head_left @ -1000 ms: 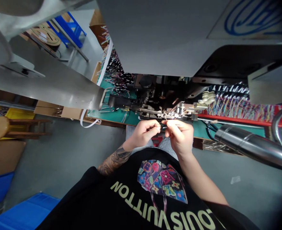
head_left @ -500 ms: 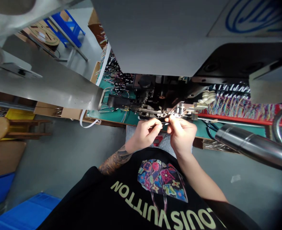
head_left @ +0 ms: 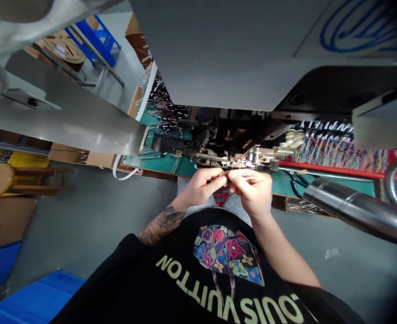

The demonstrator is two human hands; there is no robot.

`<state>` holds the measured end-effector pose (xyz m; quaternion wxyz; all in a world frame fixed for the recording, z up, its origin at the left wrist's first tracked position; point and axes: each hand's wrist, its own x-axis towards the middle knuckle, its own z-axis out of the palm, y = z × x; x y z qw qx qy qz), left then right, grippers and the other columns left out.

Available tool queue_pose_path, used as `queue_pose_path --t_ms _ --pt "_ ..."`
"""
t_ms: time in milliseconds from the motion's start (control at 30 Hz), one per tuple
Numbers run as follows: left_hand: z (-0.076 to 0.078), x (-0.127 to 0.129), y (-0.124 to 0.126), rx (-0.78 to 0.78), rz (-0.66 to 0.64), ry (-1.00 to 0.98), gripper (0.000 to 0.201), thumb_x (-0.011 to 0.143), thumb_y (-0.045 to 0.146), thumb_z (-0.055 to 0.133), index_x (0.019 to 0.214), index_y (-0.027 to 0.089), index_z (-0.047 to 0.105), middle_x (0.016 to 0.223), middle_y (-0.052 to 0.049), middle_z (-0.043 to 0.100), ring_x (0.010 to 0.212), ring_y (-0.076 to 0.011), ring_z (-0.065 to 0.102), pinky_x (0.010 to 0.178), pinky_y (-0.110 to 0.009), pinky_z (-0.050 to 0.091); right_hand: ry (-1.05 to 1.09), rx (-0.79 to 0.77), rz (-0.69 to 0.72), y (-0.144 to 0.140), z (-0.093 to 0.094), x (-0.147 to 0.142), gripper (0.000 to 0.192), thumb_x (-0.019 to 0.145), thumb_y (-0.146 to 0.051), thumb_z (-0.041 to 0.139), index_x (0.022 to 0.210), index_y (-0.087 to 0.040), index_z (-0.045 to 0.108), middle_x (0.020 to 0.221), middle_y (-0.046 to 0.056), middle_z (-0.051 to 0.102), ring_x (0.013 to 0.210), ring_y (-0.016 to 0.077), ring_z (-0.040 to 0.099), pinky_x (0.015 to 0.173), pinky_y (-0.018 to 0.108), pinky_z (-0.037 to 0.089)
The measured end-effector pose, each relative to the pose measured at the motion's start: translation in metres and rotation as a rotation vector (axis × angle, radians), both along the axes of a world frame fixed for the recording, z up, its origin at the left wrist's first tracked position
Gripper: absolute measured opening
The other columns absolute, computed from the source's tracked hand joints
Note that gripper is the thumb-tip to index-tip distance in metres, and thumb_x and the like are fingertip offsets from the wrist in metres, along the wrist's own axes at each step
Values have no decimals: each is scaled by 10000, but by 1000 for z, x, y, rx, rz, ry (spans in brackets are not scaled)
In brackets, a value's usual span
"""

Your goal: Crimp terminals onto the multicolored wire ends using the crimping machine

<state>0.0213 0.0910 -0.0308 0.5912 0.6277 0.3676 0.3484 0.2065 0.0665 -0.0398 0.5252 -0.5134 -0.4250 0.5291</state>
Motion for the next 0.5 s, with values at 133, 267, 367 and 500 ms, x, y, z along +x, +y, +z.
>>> queue_pose_path --t_ms 133,267,367,500 --pt "5 1 -3 10 32 61 382 1112 428 626 819 185 650 761 -22 648 701 -147 538 656 -296 439 -97 47 -126 -2 8 -1 296 922 -443 898 770 -192 859 534 -10 644 443 113 517 453 259 448" --pt "9 4 -5 81 61 111 328 1121 374 615 867 182 694 809 -42 729 737 -156 613 693 -295 489 -211 108 -310 -5 7 -4 305 969 -431 882 763 -213 826 570 -4 653 480 138 558 472 293 480" --pt "10 5 -5 137 79 115 323 1130 354 614 866 184 691 803 -37 733 730 -153 623 706 -294 504 -251 112 -366 -5 6 -5 312 984 -432 883 774 -213 811 582 1 646 489 145 550 476 310 476" --pt "9 7 -5 167 96 119 315 1140 344 613 883 183 696 799 -31 733 720 -149 634 697 -286 508 -199 101 -399 -2 7 -7 393 964 -430 901 682 -214 734 555 -8 594 482 134 509 473 311 434"
